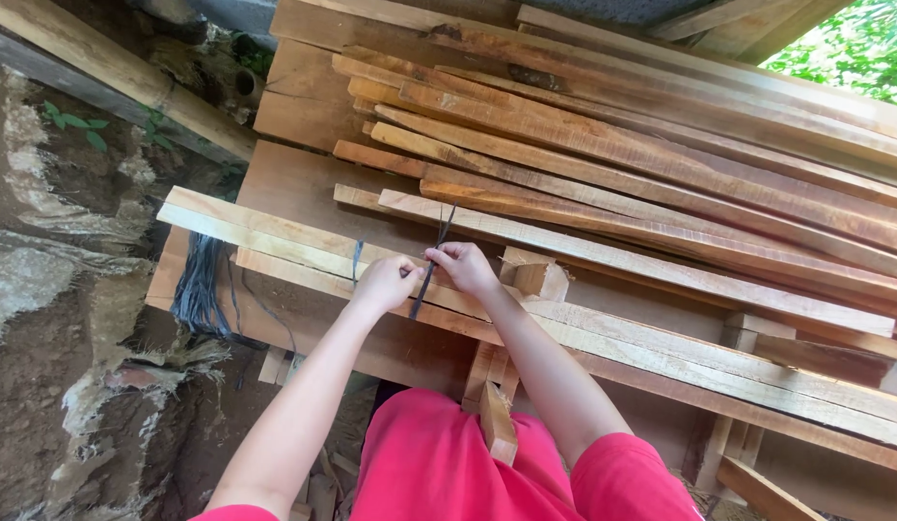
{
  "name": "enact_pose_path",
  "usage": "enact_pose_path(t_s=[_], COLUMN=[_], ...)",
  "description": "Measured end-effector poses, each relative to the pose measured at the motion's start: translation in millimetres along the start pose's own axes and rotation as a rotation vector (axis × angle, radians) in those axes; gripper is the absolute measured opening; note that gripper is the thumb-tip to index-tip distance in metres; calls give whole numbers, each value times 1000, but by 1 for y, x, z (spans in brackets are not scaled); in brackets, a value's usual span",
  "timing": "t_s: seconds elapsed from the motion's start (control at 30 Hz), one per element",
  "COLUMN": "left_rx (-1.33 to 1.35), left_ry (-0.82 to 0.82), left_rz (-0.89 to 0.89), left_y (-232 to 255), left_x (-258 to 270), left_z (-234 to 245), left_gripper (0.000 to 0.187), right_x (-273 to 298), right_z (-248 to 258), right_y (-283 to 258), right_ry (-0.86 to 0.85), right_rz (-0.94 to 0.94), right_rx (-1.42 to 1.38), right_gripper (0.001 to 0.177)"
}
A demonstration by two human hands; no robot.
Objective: The person ties a bundle of wooden planks together using a black strap. They wrap the strap around the planks, pull it tight, and tie a knot to secure the bundle. The person then lifts the tied bundle and places it on a stack of other planks.
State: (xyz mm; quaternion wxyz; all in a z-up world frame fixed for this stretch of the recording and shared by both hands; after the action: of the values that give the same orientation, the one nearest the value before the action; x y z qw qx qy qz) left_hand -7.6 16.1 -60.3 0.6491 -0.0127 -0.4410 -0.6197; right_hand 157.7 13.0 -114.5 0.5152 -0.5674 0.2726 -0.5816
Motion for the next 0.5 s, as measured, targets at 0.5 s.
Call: enact_pose_path(t_s=[0.5], left_rx=[415], left_ry=[85], left_rz=[101], left_y=[-41], left_x=[-44], left_z=[-32], left_gripper=[25], right_x=[33], right_z=[6], right_y=[-40], right_ry=[243], right_rz=[330], right_rx=[256], right_gripper=[34])
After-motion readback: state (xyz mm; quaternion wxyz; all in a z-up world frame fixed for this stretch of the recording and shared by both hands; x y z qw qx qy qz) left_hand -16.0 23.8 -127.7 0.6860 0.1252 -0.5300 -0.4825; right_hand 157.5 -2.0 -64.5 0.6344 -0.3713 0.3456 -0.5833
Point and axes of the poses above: each hand's wrist, its own x-axis away from the middle knuckle, its own z-axis out of the back of the hand, y = z × x, the point moved 8 cm from there along -x, towards the middle knuckle, and after that the axes turned 10 degrees about x, right-handed, at the moved point
